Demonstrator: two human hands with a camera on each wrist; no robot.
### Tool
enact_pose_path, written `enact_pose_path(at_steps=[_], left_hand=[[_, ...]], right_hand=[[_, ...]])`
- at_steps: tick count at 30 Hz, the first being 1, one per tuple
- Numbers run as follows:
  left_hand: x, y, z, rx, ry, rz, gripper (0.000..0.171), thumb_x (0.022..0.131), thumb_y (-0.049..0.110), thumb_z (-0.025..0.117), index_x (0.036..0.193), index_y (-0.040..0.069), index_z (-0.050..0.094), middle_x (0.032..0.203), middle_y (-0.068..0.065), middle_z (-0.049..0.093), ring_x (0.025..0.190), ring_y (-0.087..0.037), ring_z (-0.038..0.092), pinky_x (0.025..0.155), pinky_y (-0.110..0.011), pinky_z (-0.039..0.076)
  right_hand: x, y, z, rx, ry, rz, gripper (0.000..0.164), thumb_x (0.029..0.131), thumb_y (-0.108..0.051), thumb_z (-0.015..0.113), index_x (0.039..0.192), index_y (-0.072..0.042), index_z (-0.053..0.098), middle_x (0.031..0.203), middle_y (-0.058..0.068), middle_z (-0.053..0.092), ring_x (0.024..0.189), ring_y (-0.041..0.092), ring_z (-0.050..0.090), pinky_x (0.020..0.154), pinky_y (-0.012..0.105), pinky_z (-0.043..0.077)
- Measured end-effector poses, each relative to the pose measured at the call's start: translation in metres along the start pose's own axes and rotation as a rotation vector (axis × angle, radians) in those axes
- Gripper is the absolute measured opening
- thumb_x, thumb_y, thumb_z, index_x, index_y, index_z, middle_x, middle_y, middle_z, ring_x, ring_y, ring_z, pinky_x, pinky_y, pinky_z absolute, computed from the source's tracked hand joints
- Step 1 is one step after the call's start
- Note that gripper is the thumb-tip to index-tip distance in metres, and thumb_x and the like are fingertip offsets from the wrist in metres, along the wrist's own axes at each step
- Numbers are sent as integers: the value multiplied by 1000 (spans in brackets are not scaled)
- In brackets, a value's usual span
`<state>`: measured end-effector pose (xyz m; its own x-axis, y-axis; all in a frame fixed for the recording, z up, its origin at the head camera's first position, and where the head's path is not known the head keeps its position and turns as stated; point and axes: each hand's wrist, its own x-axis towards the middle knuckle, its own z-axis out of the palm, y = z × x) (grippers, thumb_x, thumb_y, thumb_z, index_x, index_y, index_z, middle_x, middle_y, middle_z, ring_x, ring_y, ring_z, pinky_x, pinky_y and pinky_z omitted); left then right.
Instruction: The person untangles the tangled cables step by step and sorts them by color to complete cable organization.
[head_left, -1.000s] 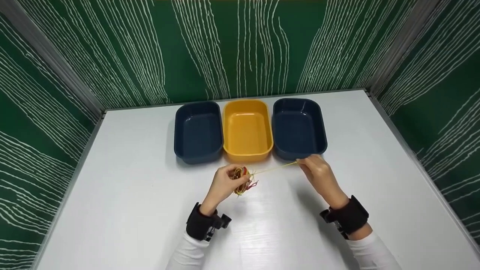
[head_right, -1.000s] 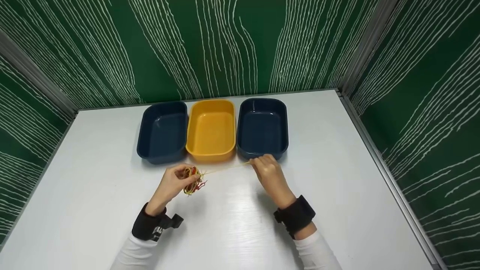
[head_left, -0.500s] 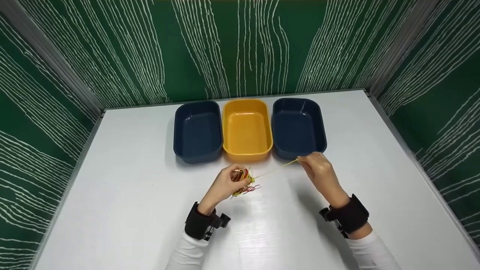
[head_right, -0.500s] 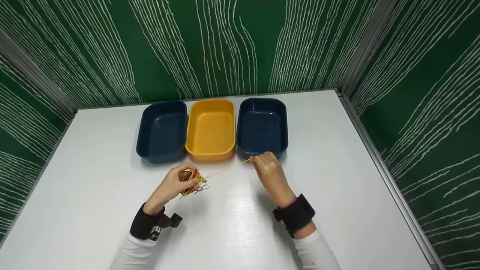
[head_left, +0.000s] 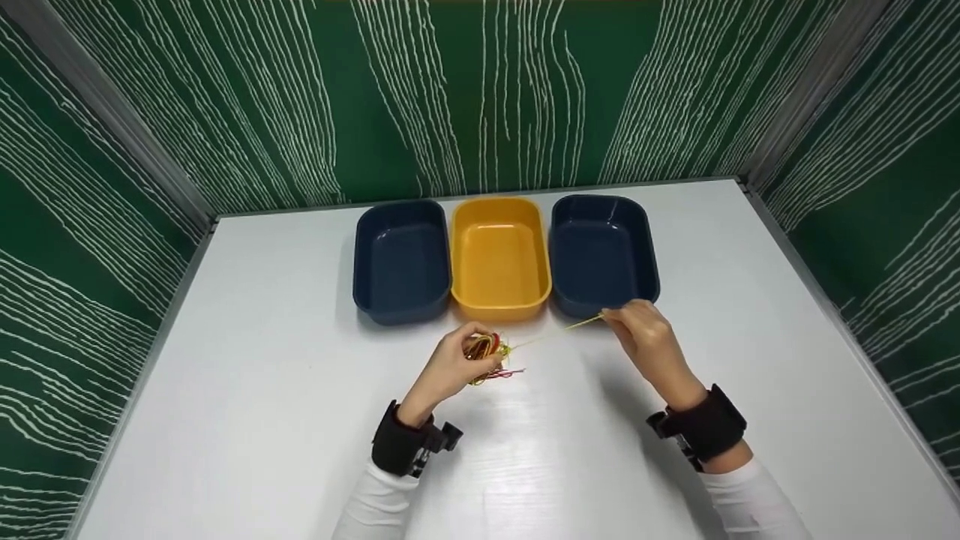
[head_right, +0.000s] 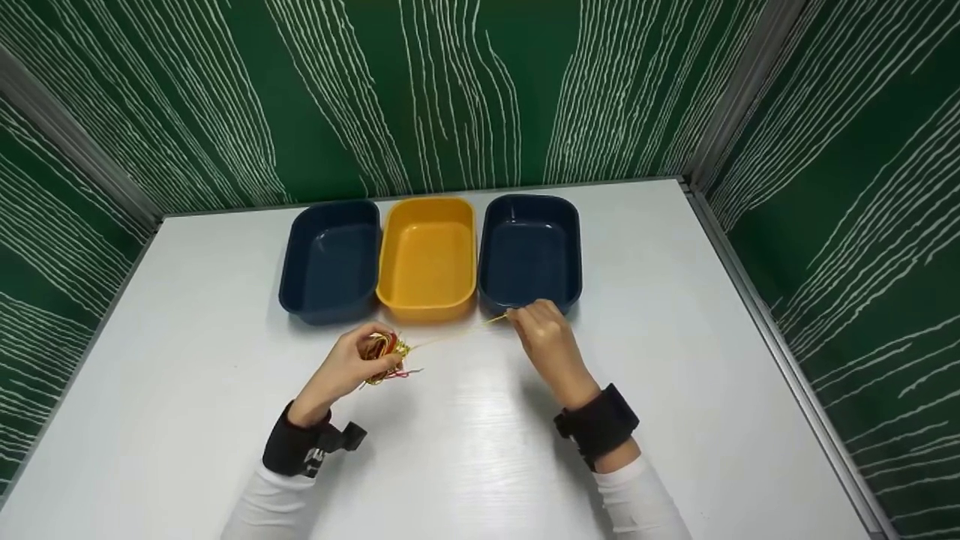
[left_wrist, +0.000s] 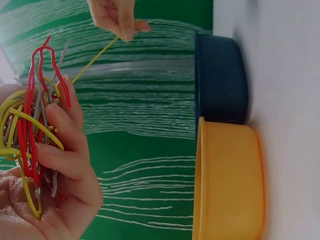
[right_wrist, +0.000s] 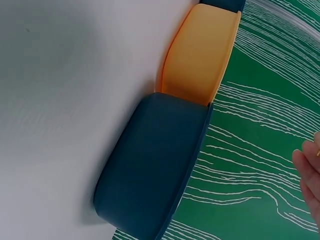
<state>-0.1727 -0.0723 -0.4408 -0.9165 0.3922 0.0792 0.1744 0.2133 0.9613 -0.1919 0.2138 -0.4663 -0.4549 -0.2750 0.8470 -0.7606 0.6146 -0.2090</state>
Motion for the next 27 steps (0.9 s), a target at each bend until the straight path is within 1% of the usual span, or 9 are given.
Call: enact_pose_path(at_steps=[2, 7, 10, 13, 16, 19, 23, 26, 27], left_hand=[[-1, 4, -1, 18, -2, 0, 24, 80, 0, 63, 102, -5, 54, 83, -16, 63, 64, -5, 52, 53, -17, 40], [-9, 27, -5, 47, -8, 7, 23, 82, 0, 62, 102, -7, 54, 83, -15, 63, 66, -5, 50, 57, -17, 40], [-13, 34, -8, 47, 4, -13, 22, 81, -1, 61, 101, -7, 54, 78, -8, 59, 63, -5, 48, 56, -17, 39], [-15, 34, -8, 28, 22, -29, 22, 80, -3, 60, 100, -7, 53, 73, -3, 56, 61, -5, 48, 53, -17, 38], [-15, 30, -8, -8, 31, -25, 22, 79, -4, 59, 99, -8, 53, 73, 0, 55, 61, -5, 48, 53, -16, 38], [-14, 26, -9, -54, 39, -26, 21, 79, -5, 59, 99, -9, 53, 70, 0, 55, 58, -5, 46, 52, -17, 37], [-14, 23, -12, -99, 50, -46, 21, 80, -5, 58, 100, -9, 53, 67, 2, 52, 56, -6, 43, 50, -17, 35], [-15, 22, -13, -111, 64, -64, 21, 80, -5, 59, 100, -9, 53, 68, 2, 52, 58, -7, 44, 51, -17, 37], [-14, 18, -13, -112, 70, -60, 22, 80, -4, 59, 100, -9, 53, 69, 2, 53, 59, -7, 45, 52, -17, 37]], right_hand=[[1, 0, 0, 1, 4, -1, 15, 70, 14, 67, 82, 6, 62, 70, 14, 59, 65, 27, 53, 69, 29, 41], [2, 1, -3, 7, 24, -8, 17, 69, 16, 68, 82, 7, 62, 68, 15, 58, 63, 26, 52, 75, 30, 42], [1, 2, -6, 11, 36, -14, 17, 69, 17, 67, 81, 7, 61, 67, 15, 58, 62, 26, 52, 72, 29, 41], [0, 2, -8, 12, 29, -4, 15, 71, 15, 67, 81, 6, 62, 68, 14, 58, 65, 26, 52, 70, 27, 41], [-2, 2, -9, 7, 10, 3, 16, 71, 15, 67, 82, 5, 62, 70, 14, 59, 67, 26, 53, 69, 27, 41], [-4, 2, -9, 0, 0, 13, 19, 69, 16, 67, 83, 5, 62, 71, 13, 59, 69, 26, 54, 70, 27, 41], [-7, 4, -9, -5, 4, 16, 21, 67, 18, 67, 82, 6, 62, 70, 14, 59, 68, 27, 54, 70, 27, 41], [-9, 5, -9, -6, 15, 14, 16, 70, 15, 67, 82, 6, 62, 70, 14, 59, 67, 27, 54, 70, 27, 41], [-9, 5, -9, -6, 16, 11, 14, 71, 14, 66, 82, 6, 62, 69, 14, 59, 67, 27, 54, 70, 28, 41]])
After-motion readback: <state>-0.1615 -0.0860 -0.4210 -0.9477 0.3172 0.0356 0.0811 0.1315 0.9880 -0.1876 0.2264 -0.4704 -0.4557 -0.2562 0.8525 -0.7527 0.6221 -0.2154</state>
